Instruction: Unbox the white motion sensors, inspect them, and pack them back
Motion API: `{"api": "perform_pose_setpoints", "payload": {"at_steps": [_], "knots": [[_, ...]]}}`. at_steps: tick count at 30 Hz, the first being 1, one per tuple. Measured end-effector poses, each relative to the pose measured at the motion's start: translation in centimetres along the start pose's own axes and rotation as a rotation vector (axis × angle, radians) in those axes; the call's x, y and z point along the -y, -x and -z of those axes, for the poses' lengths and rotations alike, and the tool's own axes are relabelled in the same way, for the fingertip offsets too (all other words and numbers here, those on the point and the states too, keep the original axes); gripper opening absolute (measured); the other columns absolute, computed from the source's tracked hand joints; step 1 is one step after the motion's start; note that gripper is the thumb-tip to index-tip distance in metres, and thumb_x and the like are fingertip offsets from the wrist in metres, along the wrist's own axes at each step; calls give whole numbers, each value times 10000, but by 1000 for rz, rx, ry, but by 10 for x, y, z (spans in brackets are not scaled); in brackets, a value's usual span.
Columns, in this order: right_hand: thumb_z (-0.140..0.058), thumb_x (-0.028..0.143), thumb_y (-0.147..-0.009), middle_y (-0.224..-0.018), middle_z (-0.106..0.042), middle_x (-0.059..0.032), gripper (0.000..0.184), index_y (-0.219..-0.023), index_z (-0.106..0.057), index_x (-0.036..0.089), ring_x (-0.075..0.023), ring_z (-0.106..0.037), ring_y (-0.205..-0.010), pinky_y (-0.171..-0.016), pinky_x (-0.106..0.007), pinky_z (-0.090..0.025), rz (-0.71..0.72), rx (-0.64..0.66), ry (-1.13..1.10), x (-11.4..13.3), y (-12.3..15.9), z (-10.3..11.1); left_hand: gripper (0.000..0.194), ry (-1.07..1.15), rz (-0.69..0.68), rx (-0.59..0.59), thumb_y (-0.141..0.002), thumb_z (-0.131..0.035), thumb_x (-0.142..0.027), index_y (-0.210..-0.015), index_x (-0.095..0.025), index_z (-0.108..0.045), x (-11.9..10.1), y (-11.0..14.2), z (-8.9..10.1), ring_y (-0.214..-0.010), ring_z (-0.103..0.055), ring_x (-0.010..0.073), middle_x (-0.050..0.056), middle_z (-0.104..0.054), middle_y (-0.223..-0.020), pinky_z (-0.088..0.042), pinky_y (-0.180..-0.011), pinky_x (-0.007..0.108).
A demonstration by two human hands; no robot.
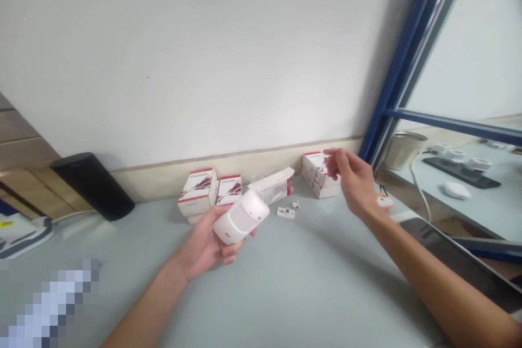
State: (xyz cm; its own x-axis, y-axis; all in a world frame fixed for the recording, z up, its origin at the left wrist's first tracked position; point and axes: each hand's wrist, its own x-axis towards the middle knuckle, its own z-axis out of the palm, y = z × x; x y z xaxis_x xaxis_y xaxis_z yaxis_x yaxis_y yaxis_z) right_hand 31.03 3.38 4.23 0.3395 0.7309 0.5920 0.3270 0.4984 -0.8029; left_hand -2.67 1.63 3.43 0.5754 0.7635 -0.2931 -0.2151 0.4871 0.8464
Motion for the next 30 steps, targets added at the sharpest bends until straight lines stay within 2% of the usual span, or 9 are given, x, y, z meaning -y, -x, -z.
{"api": "perform_pose_setpoints", "payload": {"at_steps": [2, 4, 6, 8, 12, 15, 20, 25, 30], "knots": [[-383, 577, -1075, -1145, -747, -93, 495, -1249, -719, 256, -253, -692, -1050, -941, -425, -551, 157, 168, 191, -4, 12, -12, 391, 115, -135, -55, -959, -522, -427, -1108, -112, -702, -5, 2, 5, -478, -437, 113, 143, -713, -933, -380, -448, 271], [-435, 508, -1075, -1503, -613, -113, 470, -1446, -609, 280, -302, -549, -1399, -1192, -532, -407, 310, 394, 450, -11, 26, -28, 336, 242, -249, -103, -940, -554, -364, -1129, -126, -697, -8, 4, 5, -525, -509, 142, 157, -726, -989, -437, -499, 296], [-453, 469, -1076, -1620, -502, -102, 489, -1516, -550, 281, -322, -397, -1540, -1274, -580, -295, 397, 523, 649, -19, 37, -43, 336, 340, -298, -125, -928, -574, -324, -1180, -132, -688, -8, 3, -1, -629, -602, 192, 189, -731, -1076, -497, -589, 335], [-413, 429, -1091, -1595, -528, -118, 477, -1509, -563, 255, -329, -380, -1552, -1288, -592, -274, 423, 558, 768, -24, 45, -55, 366, 402, -297, -125, -916, -590, -301, -1227, -128, -674, -4, 2, -8, -744, -663, 246, 220, -726, -1126, -524, -662, 366], [-424, 397, -1085, -1495, -611, -127, 435, -1450, -623, 269, -341, -484, -1476, -1260, -583, -343, 445, 528, 803, -18, 49, -58, 402, 431, -245, -96, -912, -604, -291, -1263, -102, -654, 7, -1, -19, -777, -678, 262, 245, -727, -1121, -511, -689, 366], [-450, 404, -1076, -1493, -616, -109, 410, -1427, -632, 296, -331, -509, -1451, -1247, -580, -352, 418, 457, 645, -4, 42, -44, 377, 393, -214, -71, -937, -577, -312, -1233, -97, -667, 13, -1, -24, -733, -671, 249, 249, -733, -1132, -490, -682, 358], [-412, 555, -1077, -1144, -746, -78, 478, -1434, -576, 282, -231, -705, -996, -951, -437, -562, -2, 292, 16, 13, 25, -17, 417, 198, -124, 48, -959, -471, -338, -1178, -53, -683, 24, -3, -31, -672, -682, 271, 260, -746, -1070, -466, -631, 359], [-574, 626, -990, -813, -669, 0, 458, -1182, -686, 226, -137, -585, -632, -624, -284, -488, -275, 214, -283, 9, 11, -9, 468, 120, 11, 110, -979, -446, -387, -1288, -92, -636, 44, -10, -33, -646, -662, 247, 222, -745, -1032, -431, -594, 332], [-651, 662, -930, -745, -664, -4, 483, -1028, -738, 197, -127, -537, -592, -605, -282, -462, -295, 164, -332, 1, -1, 1, 401, 162, 66, -23, -993, -487, -442, -1102, -107, -679, 53, -11, -32, -529, -510, 147, 173, -732, -904, -311, -539, 281]]}}
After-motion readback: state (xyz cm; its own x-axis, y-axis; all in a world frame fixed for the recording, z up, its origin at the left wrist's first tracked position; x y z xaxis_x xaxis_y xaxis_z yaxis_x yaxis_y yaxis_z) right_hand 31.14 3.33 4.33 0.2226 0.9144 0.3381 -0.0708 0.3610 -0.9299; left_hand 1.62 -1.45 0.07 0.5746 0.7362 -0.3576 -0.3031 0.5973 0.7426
